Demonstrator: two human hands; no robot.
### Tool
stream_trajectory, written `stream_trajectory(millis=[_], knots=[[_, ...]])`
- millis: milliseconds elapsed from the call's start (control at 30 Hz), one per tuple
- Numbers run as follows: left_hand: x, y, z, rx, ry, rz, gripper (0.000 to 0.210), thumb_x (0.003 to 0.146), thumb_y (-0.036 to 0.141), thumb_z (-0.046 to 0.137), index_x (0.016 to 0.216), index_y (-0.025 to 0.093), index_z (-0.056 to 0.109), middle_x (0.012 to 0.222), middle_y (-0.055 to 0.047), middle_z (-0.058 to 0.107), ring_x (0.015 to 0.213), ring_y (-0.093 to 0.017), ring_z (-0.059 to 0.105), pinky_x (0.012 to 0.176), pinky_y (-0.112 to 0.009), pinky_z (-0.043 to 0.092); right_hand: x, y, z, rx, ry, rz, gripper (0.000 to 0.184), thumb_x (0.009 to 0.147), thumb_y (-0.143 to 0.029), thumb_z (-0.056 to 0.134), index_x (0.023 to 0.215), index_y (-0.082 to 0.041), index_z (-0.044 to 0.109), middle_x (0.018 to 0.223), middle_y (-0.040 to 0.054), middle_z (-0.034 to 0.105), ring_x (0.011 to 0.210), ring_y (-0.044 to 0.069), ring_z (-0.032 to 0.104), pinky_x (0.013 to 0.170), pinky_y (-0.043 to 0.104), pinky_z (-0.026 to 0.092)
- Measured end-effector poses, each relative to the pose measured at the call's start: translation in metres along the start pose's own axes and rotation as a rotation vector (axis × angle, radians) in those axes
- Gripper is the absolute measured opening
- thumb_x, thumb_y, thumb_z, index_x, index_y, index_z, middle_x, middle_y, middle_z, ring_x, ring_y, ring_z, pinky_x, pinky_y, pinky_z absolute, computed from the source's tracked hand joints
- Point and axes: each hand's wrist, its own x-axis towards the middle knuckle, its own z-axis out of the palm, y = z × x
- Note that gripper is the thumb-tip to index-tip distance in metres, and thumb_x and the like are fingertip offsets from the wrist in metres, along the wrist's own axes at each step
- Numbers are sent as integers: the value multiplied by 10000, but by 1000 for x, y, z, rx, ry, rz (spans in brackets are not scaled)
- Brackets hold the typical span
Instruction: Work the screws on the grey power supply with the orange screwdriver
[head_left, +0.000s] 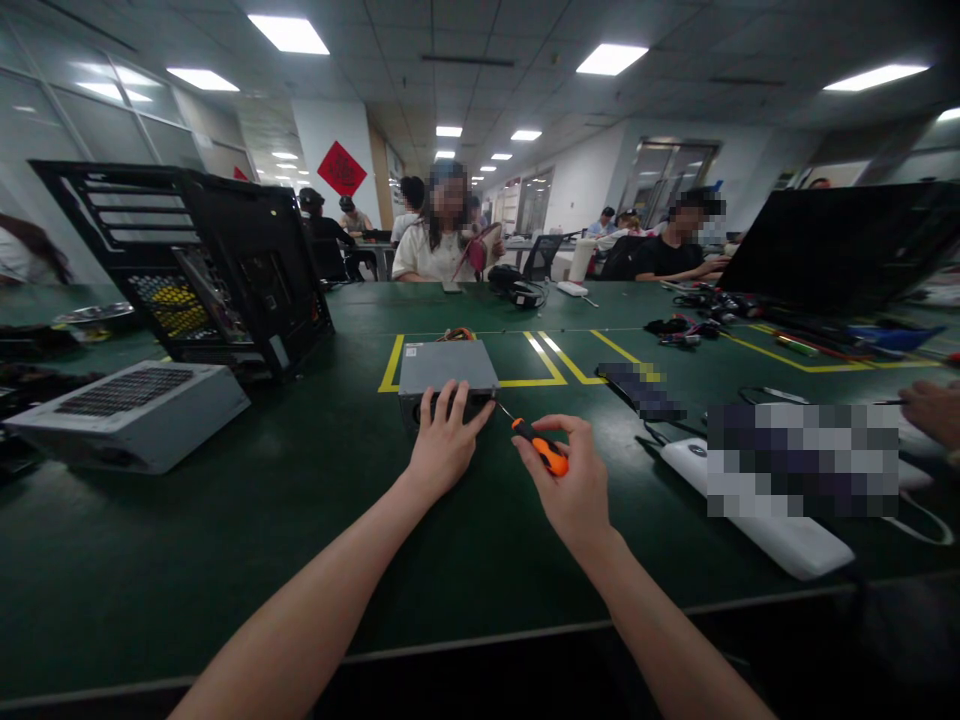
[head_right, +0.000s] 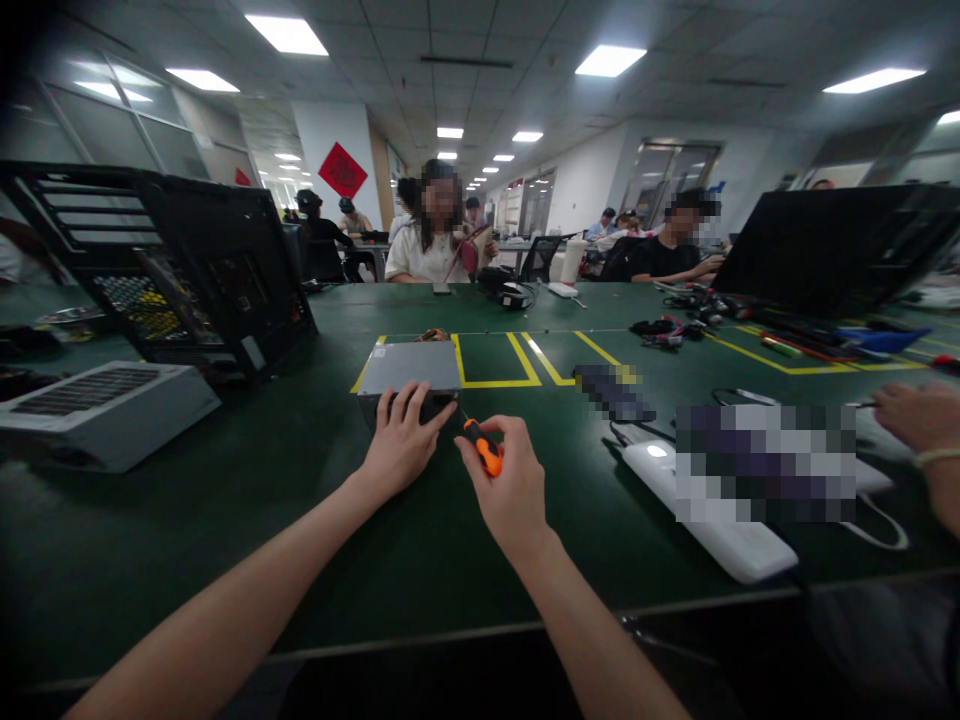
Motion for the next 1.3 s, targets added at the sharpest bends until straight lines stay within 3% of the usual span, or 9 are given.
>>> stream_trajectory(millis=[200, 367, 567, 700, 767, 867, 933, 1133, 1300], knots=[[0, 1, 0, -16, 10, -7, 510, 790, 168, 505, 1271, 324, 441, 1366, -113, 346, 1277, -302, 262, 1041, -536, 157, 1, -2, -1, -8, 2, -103, 65, 782, -189, 527, 796, -211, 468, 929, 57, 533, 892, 188, 548, 772, 359, 473], [0, 0, 0, -12, 11, -5, 505, 795, 174, 500, 1273, 326, 437, 1364, -111, 344, 1281, -300, 255, 1039, -537, 161, 1, -1, -1, 78, -13, 56, 167, 795, -251, 532, 931, -205, 447, 903, 45, 539, 752, 162, 562, 669, 332, 489], [0, 0, 1, -3, 2, -2, 489, 804, 189, 492, 1272, 321, 438, 1365, -123, 337, 1284, -305, 251, 1036, -540, 160, 3, -5, -4, 39, -58, -64, 6, 782, -207, 530, 785, -203, 527, 920, 57, 541, 888, 189, 555, 787, 370, 466], [0, 0, 1, -7, 4, -4, 498, 795, 182, 498, 1271, 319, 440, 1367, -118, 342, 1278, -305, 260, 1037, -537, 162, 3, -4, -3, 108, -37, 103, 194, 786, -312, 543, 940, -199, 510, 903, 55, 579, 755, 174, 590, 658, 336, 498], [0, 0, 1, -5, 4, -3, 507, 788, 179, 507, 1271, 318, 439, 1368, -115, 341, 1278, -305, 259, 1038, -535, 165, 2, -3, -3, 150, -29, 146, 184, 780, -298, 545, 922, -198, 485, 883, 47, 586, 718, 166, 595, 627, 323, 500], [0, 0, 0, -1, 8, -5, 505, 790, 179, 507, 1271, 318, 439, 1368, -116, 339, 1283, -302, 253, 1040, -534, 160, 3, -3, -3, 111, -8, 19, 49, 767, -218, 536, 806, -206, 507, 906, 52, 564, 843, 188, 579, 745, 364, 485], [0, 0, 0, 0, 10, -5, 501, 794, 182, 504, 1271, 322, 438, 1367, -114, 339, 1284, -301, 253, 1041, -534, 157, 4, -3, -3, 83, 12, -37, 65, 759, -198, 539, 821, -211, 527, 937, 58, 552, 903, 198, 559, 799, 380, 466], [0, 0, 1, -4, 7, 0, 503, 793, 190, 509, 1274, 318, 435, 1363, -121, 340, 1283, -308, 254, 1039, -539, 159, 2, -2, 0, 92, -42, 141, 238, 767, -279, 564, 976, -206, 479, 883, 44, 586, 717, 167, 578, 665, 339, 490], [0, 0, 0, 2, 9, -1, 496, 798, 195, 506, 1273, 318, 436, 1362, -123, 339, 1285, -308, 251, 1038, -537, 163, 1, -1, 0, 111, -39, -10, 124, 760, -155, 516, 860, -212, 471, 920, 52, 580, 882, 191, 573, 791, 377, 468]])
